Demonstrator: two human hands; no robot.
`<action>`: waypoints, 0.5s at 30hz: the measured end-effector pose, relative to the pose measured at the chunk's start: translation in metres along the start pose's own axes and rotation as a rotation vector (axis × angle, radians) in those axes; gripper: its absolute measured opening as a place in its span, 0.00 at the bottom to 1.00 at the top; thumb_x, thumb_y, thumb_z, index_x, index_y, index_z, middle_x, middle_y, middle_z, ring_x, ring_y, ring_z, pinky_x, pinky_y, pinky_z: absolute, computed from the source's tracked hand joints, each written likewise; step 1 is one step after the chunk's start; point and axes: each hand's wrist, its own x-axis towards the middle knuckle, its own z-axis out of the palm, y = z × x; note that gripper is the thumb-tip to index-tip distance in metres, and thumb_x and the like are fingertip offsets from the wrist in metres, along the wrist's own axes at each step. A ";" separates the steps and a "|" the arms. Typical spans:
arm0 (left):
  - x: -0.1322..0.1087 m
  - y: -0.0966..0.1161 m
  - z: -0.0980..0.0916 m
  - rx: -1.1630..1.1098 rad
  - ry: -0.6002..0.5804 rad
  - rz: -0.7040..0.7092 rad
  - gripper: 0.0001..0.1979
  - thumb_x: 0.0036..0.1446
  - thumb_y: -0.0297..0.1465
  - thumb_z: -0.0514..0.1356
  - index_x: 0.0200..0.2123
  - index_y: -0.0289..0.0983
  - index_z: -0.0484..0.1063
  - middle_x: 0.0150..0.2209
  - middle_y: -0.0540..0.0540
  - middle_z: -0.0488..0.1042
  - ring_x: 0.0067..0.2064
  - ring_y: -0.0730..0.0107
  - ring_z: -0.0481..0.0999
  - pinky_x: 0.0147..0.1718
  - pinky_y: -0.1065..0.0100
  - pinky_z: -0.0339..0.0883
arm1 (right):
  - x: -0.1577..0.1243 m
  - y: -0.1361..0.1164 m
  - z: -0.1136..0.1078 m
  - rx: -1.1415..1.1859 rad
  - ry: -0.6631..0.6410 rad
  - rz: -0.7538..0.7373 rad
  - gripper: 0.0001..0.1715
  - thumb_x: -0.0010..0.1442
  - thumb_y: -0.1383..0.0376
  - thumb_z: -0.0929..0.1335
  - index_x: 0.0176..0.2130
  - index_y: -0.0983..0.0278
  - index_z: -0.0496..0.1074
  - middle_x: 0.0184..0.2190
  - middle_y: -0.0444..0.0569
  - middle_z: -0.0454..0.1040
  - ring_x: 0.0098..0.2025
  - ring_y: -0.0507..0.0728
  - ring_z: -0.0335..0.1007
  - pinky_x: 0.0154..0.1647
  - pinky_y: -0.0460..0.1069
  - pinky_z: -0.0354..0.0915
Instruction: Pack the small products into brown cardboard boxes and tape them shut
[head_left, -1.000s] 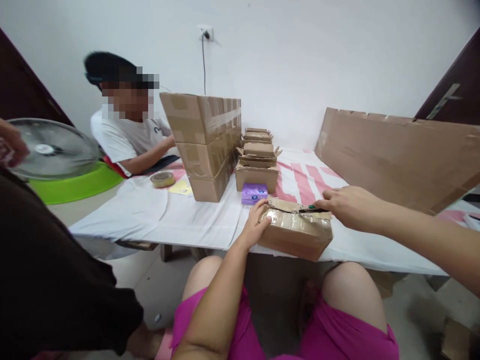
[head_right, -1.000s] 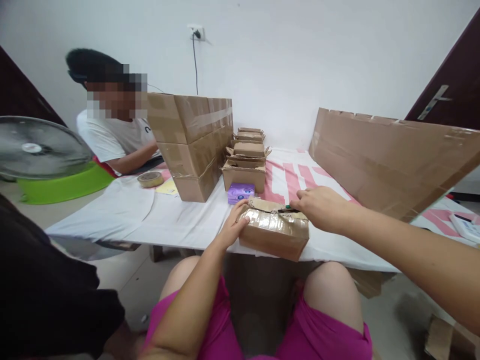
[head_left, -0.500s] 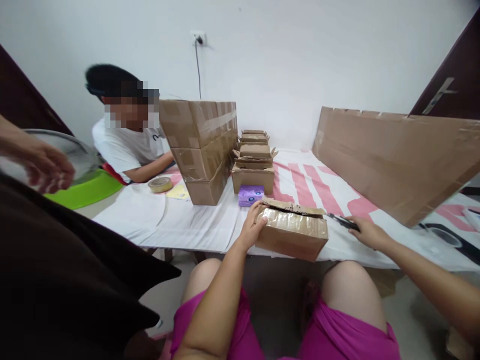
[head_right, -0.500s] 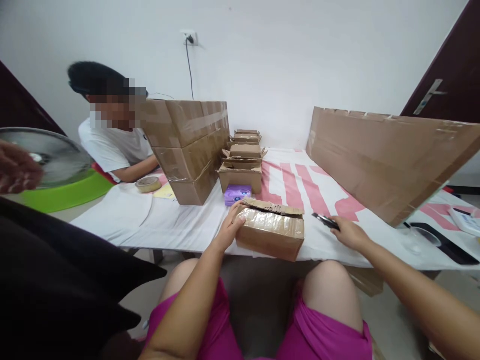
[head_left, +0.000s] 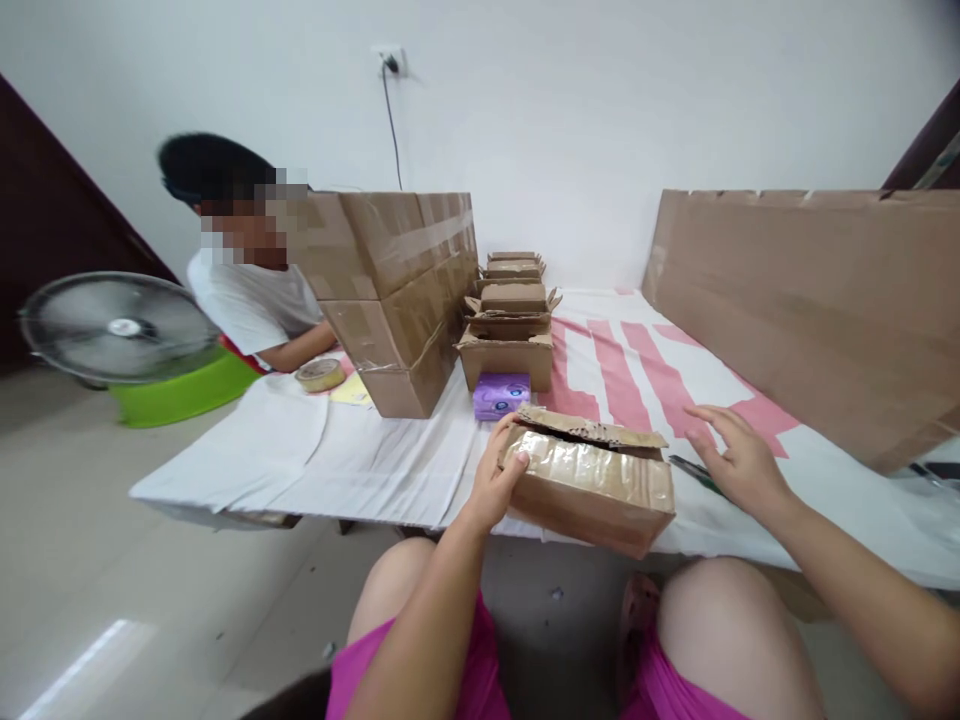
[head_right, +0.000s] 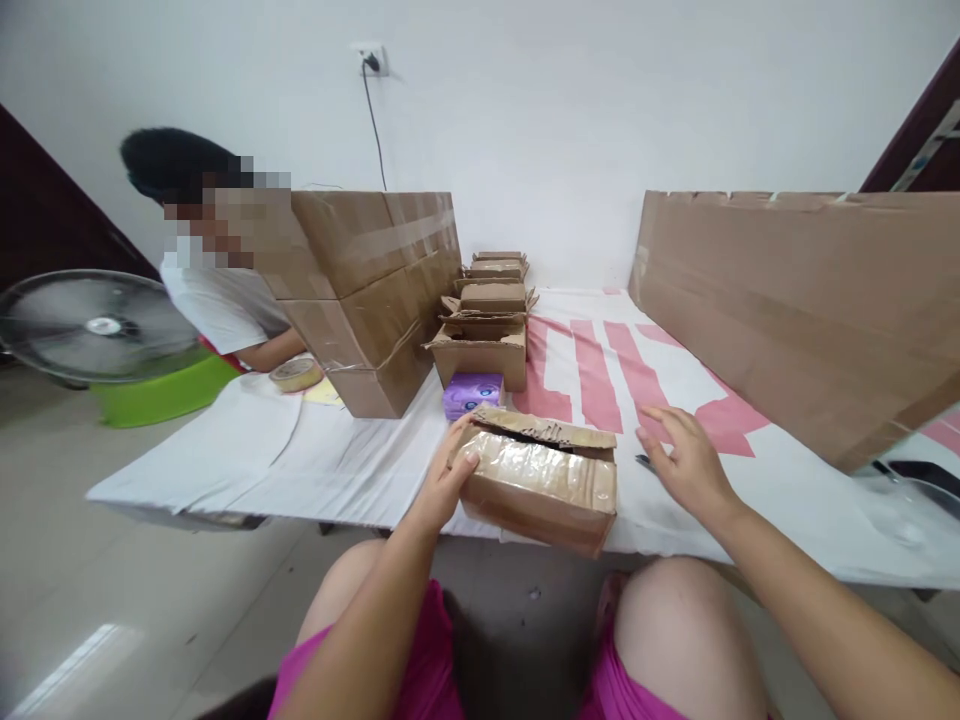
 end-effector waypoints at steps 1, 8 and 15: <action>0.001 -0.001 0.001 0.006 0.008 0.002 0.22 0.59 0.44 0.54 0.53 0.39 0.66 0.59 0.41 0.61 0.62 0.55 0.59 0.62 0.55 0.51 | 0.005 -0.021 -0.003 0.033 0.013 -0.082 0.23 0.64 0.56 0.59 0.53 0.63 0.66 0.52 0.57 0.70 0.55 0.62 0.64 0.47 0.56 0.67; 0.005 -0.004 0.005 0.027 0.030 -0.018 0.24 0.58 0.45 0.54 0.53 0.38 0.67 0.59 0.41 0.61 0.62 0.53 0.59 0.61 0.55 0.53 | 0.027 -0.114 0.016 -0.035 -0.177 -0.373 0.18 0.61 0.60 0.64 0.48 0.65 0.71 0.39 0.55 0.75 0.43 0.61 0.68 0.46 0.56 0.63; 0.001 -0.007 0.003 0.033 0.017 0.000 0.21 0.59 0.41 0.54 0.53 0.39 0.66 0.59 0.42 0.60 0.62 0.54 0.59 0.62 0.56 0.51 | 0.033 -0.110 0.029 -0.017 -0.172 -0.486 0.14 0.64 0.68 0.60 0.37 0.64 0.74 0.36 0.51 0.75 0.41 0.57 0.68 0.44 0.51 0.63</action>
